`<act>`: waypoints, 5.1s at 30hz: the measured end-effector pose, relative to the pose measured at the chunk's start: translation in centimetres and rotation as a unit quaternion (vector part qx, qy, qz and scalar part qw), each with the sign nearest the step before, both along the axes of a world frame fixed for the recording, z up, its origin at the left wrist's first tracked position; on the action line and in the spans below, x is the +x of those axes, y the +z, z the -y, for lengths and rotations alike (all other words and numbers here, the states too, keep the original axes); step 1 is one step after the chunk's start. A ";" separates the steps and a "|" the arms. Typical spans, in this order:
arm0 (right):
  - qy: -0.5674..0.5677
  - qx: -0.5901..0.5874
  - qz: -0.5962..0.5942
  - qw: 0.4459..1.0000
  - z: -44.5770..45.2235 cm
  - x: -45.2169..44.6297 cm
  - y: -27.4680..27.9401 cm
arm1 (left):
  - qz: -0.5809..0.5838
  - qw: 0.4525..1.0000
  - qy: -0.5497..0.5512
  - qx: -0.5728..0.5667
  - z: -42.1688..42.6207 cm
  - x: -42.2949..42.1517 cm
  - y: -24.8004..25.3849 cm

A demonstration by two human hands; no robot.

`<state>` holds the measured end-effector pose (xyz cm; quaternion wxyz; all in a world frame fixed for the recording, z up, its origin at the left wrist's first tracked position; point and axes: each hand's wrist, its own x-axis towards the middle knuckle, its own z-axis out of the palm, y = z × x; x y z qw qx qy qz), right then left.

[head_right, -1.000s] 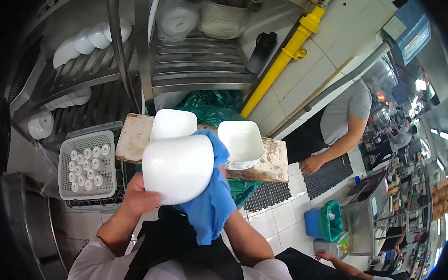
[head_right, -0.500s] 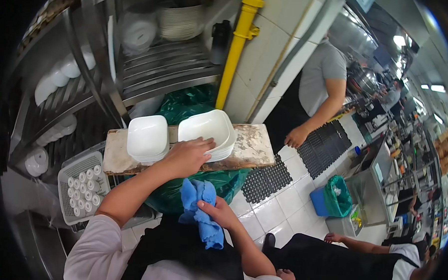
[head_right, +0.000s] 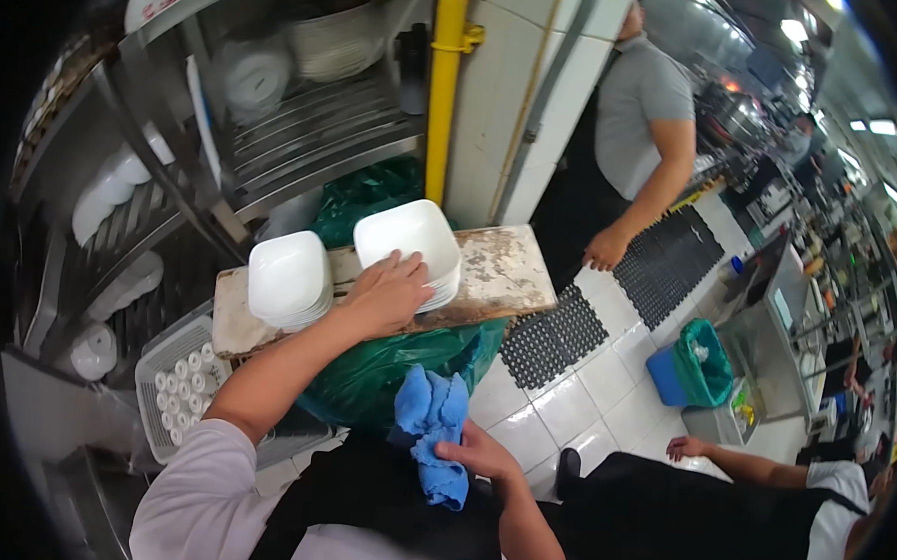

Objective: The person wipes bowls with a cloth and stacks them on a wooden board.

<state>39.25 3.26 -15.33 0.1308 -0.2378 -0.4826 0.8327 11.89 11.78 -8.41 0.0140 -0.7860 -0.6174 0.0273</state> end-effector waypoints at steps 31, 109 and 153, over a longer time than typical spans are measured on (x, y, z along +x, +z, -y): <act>0.191 0.816 0.187 0.512 -8.9 -34.5 3.9 | 0.490 0.758 0.328 0.280 13.6 -14.0 -8.0; -0.058 -0.061 -0.005 0.996 -1.8 -9.9 2.8 | 0.487 0.871 0.011 0.057 7.4 -3.1 7.4; 0.129 0.816 0.221 0.518 -9.5 -34.2 3.7 | 0.490 0.763 0.349 0.236 14.5 -13.6 -7.5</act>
